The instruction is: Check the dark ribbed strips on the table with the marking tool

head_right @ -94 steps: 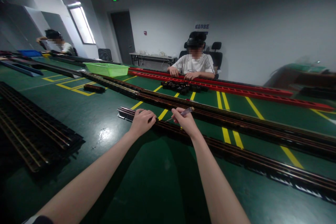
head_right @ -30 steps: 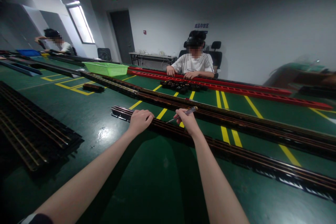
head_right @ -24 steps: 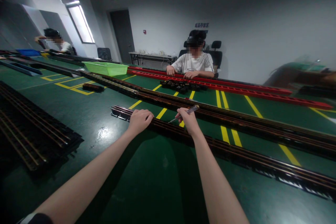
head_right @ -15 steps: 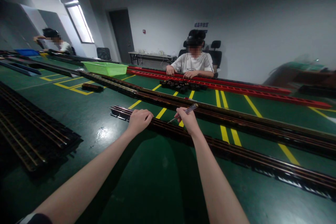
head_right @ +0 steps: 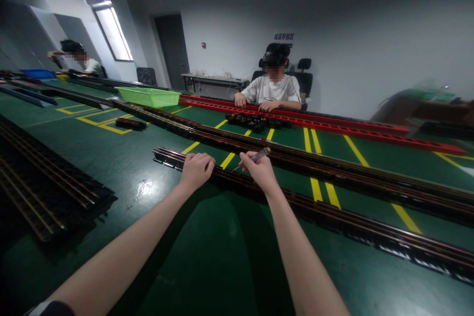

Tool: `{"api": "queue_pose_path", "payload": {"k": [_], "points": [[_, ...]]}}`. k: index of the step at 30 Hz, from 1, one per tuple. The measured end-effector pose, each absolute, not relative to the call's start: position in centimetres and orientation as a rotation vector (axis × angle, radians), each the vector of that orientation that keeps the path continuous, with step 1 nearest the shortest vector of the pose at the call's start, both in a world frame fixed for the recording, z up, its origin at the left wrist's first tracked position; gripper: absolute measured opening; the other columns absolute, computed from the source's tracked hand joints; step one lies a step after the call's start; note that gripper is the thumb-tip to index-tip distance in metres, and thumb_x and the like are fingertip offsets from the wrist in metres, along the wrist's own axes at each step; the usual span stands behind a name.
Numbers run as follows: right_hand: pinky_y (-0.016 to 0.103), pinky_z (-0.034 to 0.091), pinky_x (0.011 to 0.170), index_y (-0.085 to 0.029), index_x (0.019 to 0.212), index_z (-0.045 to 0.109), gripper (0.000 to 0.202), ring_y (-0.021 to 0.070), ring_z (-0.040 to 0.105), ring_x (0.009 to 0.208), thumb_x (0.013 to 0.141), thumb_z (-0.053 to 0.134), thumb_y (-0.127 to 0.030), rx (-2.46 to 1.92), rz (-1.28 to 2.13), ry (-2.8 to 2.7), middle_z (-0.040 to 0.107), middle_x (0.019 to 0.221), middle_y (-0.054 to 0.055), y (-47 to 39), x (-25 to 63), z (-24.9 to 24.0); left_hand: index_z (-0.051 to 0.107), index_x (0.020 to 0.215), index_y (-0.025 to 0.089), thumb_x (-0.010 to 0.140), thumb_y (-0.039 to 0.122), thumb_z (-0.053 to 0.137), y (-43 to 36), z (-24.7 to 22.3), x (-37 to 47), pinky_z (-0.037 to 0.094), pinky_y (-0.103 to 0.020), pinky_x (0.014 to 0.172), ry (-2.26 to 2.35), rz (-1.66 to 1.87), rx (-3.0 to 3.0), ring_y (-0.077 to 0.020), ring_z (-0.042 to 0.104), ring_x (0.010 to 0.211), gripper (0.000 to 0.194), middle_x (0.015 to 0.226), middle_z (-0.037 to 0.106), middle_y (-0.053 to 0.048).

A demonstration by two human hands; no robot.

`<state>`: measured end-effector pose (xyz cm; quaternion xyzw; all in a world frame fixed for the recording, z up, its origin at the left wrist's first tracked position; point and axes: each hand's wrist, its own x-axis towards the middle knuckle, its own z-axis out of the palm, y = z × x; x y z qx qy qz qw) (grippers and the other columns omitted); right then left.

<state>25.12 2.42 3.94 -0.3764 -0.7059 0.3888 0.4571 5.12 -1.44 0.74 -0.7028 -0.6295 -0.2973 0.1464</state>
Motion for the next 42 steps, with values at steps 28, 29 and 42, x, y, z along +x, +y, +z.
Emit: {"api": "queue_pose_path", "payload": {"k": [28,29,42], "points": [[0.027,0.045,0.057,-0.019,0.055,0.058,0.031,0.0139,0.056,0.052,0.075,0.059,-0.042,-0.968,1.055,-1.715,0.059,0.053,0.001,2.3,24.1,3.8,0.064,0.075,0.018,0.091,0.030,0.036,-1.4,0.9,5.3,0.036,-0.037,0.073,-1.785,-0.643,-2.093,-0.0200,0.060,0.076,0.035,0.081,0.068,-0.006],[0.026,0.045,0.056,-0.019,0.055,0.058,0.030,0.0136,0.056,0.051,0.075,0.059,-0.042,-0.985,1.057,-1.709,0.059,0.052,0.001,2.2,24.3,4.0,0.064,0.075,0.018,0.091,0.030,0.036,-1.4,0.9,5.3,0.036,-0.037,0.073,-1.785,-0.645,-2.095,-0.0199,0.060,0.076,0.035,0.081,0.068,-0.006],[0.025,0.044,0.051,-0.018,0.050,0.060,0.030,0.0111,0.051,0.045,0.067,0.059,-0.042,-1.040,1.122,-1.620,0.054,0.045,0.000,2.3,25.7,4.3,0.065,0.075,0.017,0.091,0.031,0.035,-1.5,1.0,5.3,0.036,-0.034,0.072,-1.816,-0.659,-2.110,-0.0182,0.060,0.074,0.036,0.080,0.068,-0.005]]}}
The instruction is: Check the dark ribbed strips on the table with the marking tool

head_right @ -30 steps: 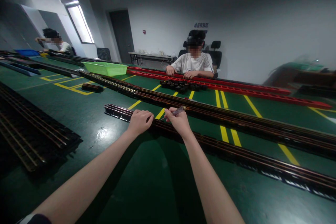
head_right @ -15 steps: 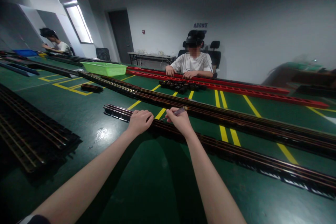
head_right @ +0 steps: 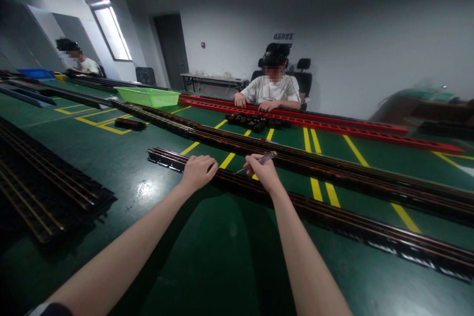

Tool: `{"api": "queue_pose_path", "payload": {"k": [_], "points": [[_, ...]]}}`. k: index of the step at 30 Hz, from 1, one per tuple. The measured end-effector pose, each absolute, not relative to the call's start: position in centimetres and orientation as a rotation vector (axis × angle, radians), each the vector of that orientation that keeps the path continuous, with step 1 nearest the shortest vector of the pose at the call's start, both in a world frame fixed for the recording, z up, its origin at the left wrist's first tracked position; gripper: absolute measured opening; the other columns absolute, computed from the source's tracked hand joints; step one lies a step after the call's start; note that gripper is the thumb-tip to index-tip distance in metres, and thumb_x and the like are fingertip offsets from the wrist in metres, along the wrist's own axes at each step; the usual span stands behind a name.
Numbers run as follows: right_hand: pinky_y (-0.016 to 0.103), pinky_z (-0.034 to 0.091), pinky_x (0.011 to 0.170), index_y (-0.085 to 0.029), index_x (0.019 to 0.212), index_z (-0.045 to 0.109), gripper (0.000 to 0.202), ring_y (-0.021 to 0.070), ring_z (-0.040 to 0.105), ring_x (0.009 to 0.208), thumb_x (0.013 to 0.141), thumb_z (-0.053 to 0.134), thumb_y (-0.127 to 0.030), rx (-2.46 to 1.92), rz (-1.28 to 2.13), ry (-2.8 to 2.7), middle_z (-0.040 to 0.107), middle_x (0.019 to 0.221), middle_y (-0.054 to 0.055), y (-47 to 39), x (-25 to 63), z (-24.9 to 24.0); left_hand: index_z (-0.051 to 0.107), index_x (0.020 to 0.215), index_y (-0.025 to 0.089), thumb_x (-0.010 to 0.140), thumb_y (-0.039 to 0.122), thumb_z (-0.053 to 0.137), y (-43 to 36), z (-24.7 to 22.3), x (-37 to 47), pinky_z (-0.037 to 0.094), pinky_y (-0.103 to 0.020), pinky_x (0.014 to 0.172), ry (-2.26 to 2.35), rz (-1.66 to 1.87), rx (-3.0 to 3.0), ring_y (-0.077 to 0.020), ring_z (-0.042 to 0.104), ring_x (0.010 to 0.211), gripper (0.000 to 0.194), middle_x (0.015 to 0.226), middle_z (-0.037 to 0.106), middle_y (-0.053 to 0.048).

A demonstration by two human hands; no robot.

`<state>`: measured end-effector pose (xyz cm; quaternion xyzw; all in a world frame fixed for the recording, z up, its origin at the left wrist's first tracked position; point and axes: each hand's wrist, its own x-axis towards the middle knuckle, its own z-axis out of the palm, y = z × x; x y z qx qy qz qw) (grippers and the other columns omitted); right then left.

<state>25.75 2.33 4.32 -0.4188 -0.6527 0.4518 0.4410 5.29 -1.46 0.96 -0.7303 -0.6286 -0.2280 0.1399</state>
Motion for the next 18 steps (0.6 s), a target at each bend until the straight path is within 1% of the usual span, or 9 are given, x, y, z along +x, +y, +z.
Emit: {"api": "queue_pose_path", "payload": {"k": [7,15,18], "points": [[0.024,0.039,0.047,-0.018,0.047,0.060,0.032,0.0101,0.047,0.043,0.067,0.061,-0.043,-0.955,1.121,-1.592,0.052,0.044,-0.001,2.60,25.86,3.88,0.065,0.075,0.017,0.091,0.031,0.036,-1.33,0.84,5.24,0.036,-0.035,0.072,-1.808,-0.662,-2.098,-0.0185,0.060,0.074,0.036,0.080,0.068,-0.005],[0.024,0.035,0.045,-0.018,0.044,0.058,0.045,0.0087,0.042,0.040,0.070,0.061,-0.054,-0.977,1.108,-1.511,0.046,0.039,-0.001,2.61,25.93,3.91,0.066,0.075,0.017,0.091,0.031,0.035,-1.45,1.00,5.26,0.037,-0.034,0.071,-1.815,-0.663,-2.107,-0.0181,0.060,0.073,0.037,0.079,0.067,-0.006],[0.024,0.034,0.045,-0.018,0.043,0.058,0.045,0.0087,0.042,0.040,0.069,0.061,-0.055,-0.962,1.122,-1.502,0.045,0.038,-0.001,2.74,25.91,3.78,0.065,0.075,0.017,0.091,0.031,0.035,-1.41,0.99,5.22,0.037,-0.034,0.071,-1.815,-0.664,-2.118,-0.0182,0.060,0.073,0.037,0.079,0.068,-0.005]]}}
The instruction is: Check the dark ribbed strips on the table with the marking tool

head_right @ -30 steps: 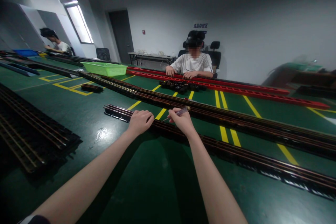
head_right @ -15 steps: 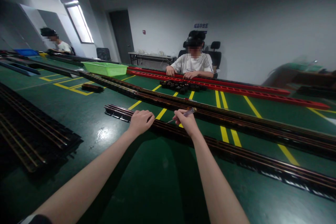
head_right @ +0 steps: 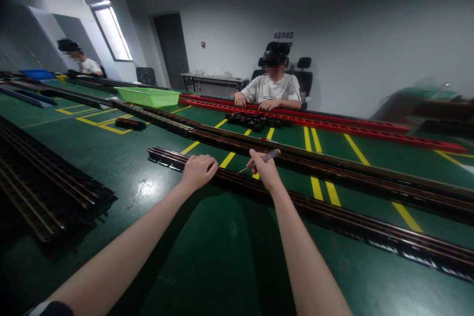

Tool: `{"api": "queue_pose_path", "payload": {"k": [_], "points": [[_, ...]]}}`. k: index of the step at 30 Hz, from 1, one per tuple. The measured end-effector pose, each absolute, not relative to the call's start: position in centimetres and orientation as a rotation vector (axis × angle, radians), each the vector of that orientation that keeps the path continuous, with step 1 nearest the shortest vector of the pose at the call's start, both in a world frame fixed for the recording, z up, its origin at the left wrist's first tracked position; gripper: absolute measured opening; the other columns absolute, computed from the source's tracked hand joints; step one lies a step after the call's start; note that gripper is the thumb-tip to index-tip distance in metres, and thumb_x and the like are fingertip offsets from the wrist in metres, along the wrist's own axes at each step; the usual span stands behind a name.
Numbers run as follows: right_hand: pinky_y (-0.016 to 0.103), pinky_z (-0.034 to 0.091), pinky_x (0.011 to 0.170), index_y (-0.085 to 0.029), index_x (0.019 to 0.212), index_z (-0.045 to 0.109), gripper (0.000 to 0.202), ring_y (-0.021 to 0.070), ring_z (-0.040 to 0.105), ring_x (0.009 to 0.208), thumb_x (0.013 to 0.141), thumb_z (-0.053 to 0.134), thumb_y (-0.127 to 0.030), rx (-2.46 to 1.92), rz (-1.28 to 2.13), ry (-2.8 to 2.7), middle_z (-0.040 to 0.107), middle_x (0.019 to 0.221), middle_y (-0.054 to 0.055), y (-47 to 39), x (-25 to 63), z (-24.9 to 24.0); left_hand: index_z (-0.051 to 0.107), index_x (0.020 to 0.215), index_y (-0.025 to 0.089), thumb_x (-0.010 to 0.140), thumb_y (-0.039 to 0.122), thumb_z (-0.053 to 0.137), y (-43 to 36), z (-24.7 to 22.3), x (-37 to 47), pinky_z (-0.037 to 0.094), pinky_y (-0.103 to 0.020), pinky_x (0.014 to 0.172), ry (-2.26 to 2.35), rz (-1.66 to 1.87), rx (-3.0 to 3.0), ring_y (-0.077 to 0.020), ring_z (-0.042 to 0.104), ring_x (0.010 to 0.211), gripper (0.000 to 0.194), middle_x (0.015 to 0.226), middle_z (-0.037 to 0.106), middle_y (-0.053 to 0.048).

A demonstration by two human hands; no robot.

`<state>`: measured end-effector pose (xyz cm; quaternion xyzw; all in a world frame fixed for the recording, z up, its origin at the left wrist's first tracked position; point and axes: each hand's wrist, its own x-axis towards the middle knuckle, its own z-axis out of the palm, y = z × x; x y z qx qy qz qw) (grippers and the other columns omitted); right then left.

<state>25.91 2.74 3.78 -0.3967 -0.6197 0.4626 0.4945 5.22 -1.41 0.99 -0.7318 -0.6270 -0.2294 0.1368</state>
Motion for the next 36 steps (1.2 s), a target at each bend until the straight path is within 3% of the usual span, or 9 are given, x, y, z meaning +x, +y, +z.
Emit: {"api": "queue_pose_path", "payload": {"k": [9,14,29,36], "points": [[0.024,0.025,0.040,-0.018,0.037,0.054,0.034,0.0076,0.036,0.036,0.064,0.056,-0.037,-0.893,1.164,-1.379,0.042,0.037,-0.001,3.09,25.91,3.61,0.065,0.076,0.018,0.091,0.032,0.035,-1.33,0.79,5.17,0.037,-0.035,0.071,-1.804,-0.657,-2.112,-0.0184,0.060,0.075,0.036,0.079,0.067,-0.005],[0.024,0.020,0.038,-0.018,0.034,0.051,0.034,0.0066,0.031,0.034,0.064,0.053,-0.035,-0.882,1.172,-1.329,0.037,0.034,-0.002,3.28,26.03,3.45,0.065,0.074,0.018,0.091,0.031,0.035,-1.33,0.86,5.17,0.036,-0.035,0.071,-1.807,-0.644,-2.109,-0.0187,0.060,0.075,0.037,0.079,0.067,-0.005],[0.024,0.035,0.044,-0.019,0.044,0.053,0.036,0.0098,0.040,0.039,0.074,0.052,-0.039,-1.000,0.985,-1.498,0.044,0.039,-0.002,2.83,26.08,3.62,0.066,0.073,0.018,0.091,0.024,0.030,-1.35,0.58,5.22,0.035,-0.037,0.079,-1.800,-0.704,-2.092,-0.0184,0.059,0.074,0.040,0.079,0.069,-0.005],[0.024,0.035,0.046,-0.020,0.049,0.054,0.038,0.0107,0.044,0.042,0.078,0.050,-0.044,-1.048,0.924,-1.602,0.045,0.042,-0.003,2.61,25.55,3.63,0.066,0.075,0.018,0.090,0.022,0.031,-1.26,0.53,5.19,0.032,-0.039,0.085,-1.830,-0.729,-2.007,-0.0205,0.059,0.080,0.039,0.083,0.070,-0.006]]}}
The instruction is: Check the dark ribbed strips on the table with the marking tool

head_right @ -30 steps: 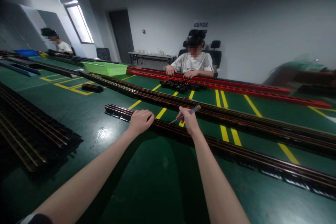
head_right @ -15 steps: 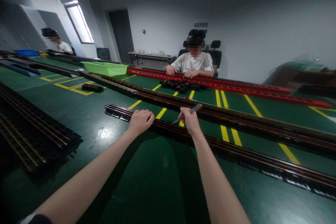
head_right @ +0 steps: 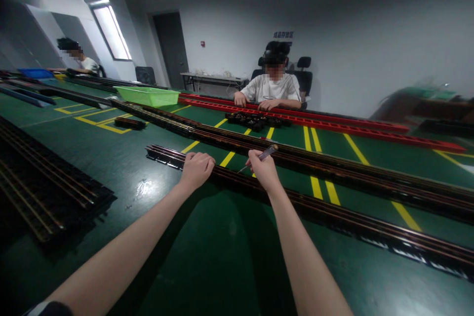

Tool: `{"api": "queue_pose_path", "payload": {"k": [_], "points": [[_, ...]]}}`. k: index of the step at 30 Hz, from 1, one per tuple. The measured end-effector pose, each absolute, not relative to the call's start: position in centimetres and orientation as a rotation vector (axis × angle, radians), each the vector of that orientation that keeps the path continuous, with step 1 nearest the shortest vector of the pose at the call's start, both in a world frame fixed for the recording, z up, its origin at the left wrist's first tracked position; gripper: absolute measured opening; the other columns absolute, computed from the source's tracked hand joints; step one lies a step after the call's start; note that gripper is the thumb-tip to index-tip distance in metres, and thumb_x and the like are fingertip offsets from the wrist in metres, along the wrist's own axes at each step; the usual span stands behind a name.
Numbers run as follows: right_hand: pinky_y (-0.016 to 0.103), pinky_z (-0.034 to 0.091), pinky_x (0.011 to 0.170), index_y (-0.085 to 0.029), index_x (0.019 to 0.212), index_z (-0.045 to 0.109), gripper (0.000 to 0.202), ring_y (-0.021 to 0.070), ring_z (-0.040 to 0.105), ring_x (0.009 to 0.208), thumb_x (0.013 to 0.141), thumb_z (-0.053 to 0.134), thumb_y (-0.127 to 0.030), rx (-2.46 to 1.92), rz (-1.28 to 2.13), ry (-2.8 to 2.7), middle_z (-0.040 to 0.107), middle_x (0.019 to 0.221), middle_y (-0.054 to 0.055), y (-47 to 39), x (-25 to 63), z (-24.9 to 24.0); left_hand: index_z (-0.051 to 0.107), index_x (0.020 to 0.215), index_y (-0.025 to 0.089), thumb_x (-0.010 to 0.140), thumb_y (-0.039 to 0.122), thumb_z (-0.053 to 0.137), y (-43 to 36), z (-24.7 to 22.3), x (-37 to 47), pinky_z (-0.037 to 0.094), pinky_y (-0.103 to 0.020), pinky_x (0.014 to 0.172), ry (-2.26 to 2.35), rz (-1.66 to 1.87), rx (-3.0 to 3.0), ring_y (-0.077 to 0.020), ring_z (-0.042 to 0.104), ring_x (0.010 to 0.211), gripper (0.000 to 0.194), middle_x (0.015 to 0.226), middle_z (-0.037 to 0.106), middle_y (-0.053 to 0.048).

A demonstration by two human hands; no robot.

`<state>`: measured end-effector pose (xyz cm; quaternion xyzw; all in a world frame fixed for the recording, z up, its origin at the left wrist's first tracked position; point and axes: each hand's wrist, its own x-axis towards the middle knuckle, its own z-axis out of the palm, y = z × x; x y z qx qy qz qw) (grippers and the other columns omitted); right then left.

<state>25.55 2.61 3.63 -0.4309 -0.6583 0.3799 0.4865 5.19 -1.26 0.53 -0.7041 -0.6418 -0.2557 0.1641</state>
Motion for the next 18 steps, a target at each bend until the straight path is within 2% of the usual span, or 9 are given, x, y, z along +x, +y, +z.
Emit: {"api": "queue_pose_path", "payload": {"k": [18], "points": [[0.025,0.039,0.052,-0.021,0.056,0.057,0.037,0.0132,0.051,0.049,0.081,0.051,-0.048,-0.973,0.933,-1.730,0.053,0.048,-0.002,1.8,23.4,3.2,0.066,0.074,0.019,0.086,0.029,0.040,-1.6,0.9,5.4,0.033,-0.041,0.085,-1.818,-0.747,-2.027,-0.0218,0.058,0.080,0.030,0.083,0.069,-0.007]]}}
